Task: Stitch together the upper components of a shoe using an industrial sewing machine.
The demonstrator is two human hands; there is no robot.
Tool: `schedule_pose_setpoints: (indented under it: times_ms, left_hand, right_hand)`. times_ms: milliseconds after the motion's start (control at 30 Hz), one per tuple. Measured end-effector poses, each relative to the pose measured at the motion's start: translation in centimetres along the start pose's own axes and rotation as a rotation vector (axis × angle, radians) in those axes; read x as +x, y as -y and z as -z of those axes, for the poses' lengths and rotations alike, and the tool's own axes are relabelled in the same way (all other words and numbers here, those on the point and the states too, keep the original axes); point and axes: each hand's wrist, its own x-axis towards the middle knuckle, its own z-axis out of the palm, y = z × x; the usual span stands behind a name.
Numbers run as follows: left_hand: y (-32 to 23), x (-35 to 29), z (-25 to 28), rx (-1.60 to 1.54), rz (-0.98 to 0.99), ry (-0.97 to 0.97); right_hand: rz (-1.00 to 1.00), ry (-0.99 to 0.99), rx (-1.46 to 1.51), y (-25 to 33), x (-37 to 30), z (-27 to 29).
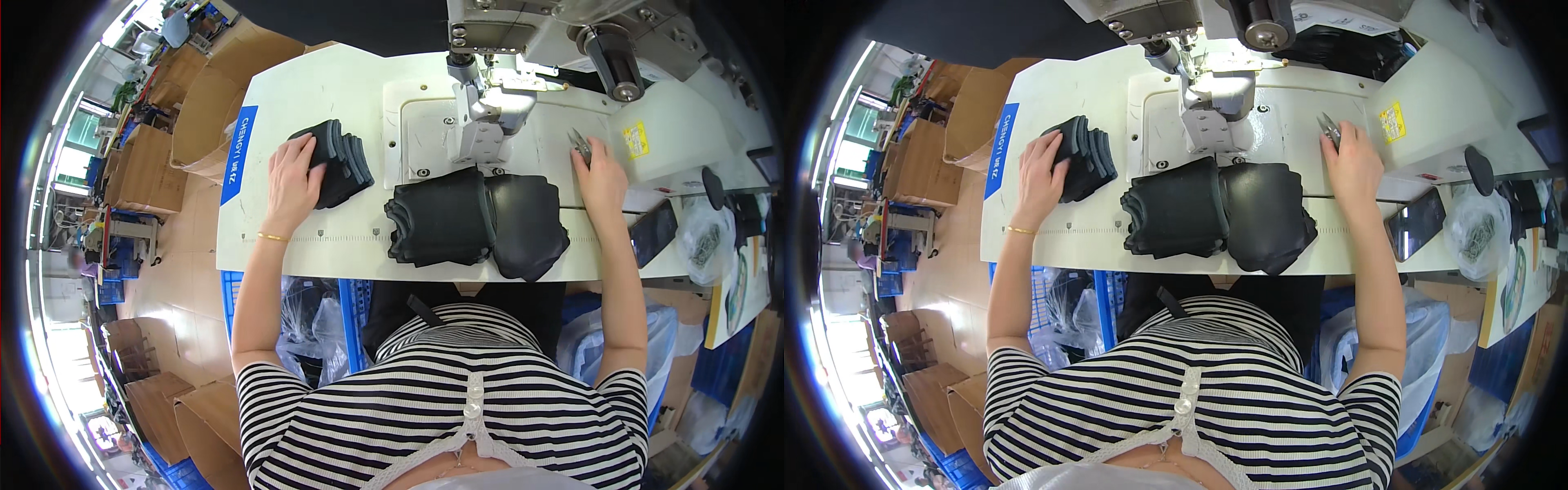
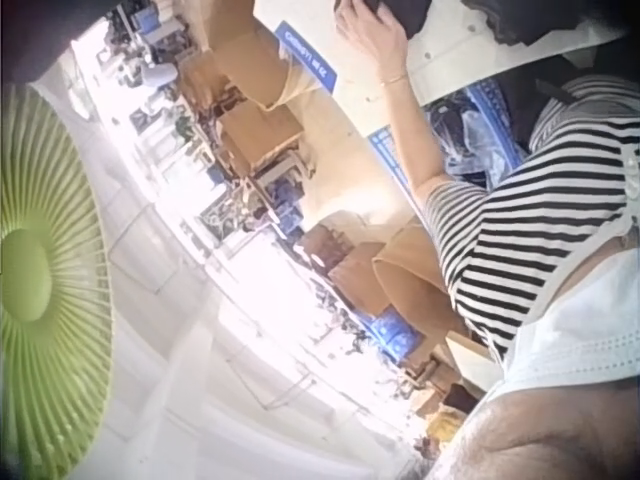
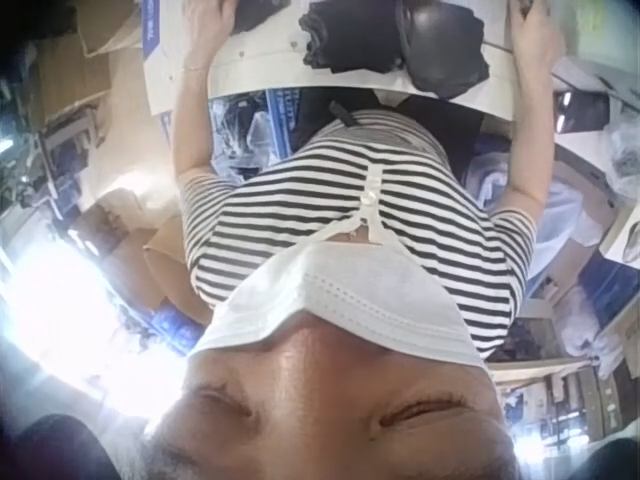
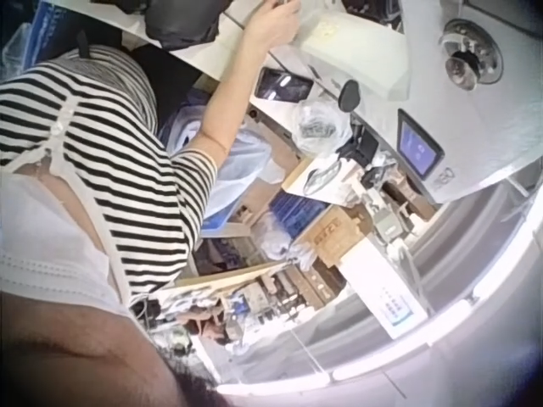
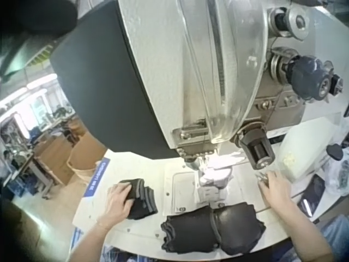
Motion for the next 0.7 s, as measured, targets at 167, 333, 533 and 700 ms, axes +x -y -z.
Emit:
schedule_pose_setpoints:
  times_ms: [167,333,533,700]
  left_hand:
    - [-7.7,0.4,2.8,-0.284,-0.033,-0.088]
    - [-18.3,1.8,0.6,-0.49,-0.095,0.02]
    - [-19.0,1.5,-2.2,-0.53,-0.067,-0.1]
    - [-18.8,1.2,-2.0,-0.516,-0.057,-0.147]
  right_hand:
    - [0.148,0.063,0.282,4.9,-5.0,4.2]
    - [0.151,0.111,0.408,7.6,-7.6,3.7]
    - [0.261,-0.172,0.267,7.1,-9.2,3.5]
    - [0.266,-0.31,0.206,7.5,-9.3,3.0]
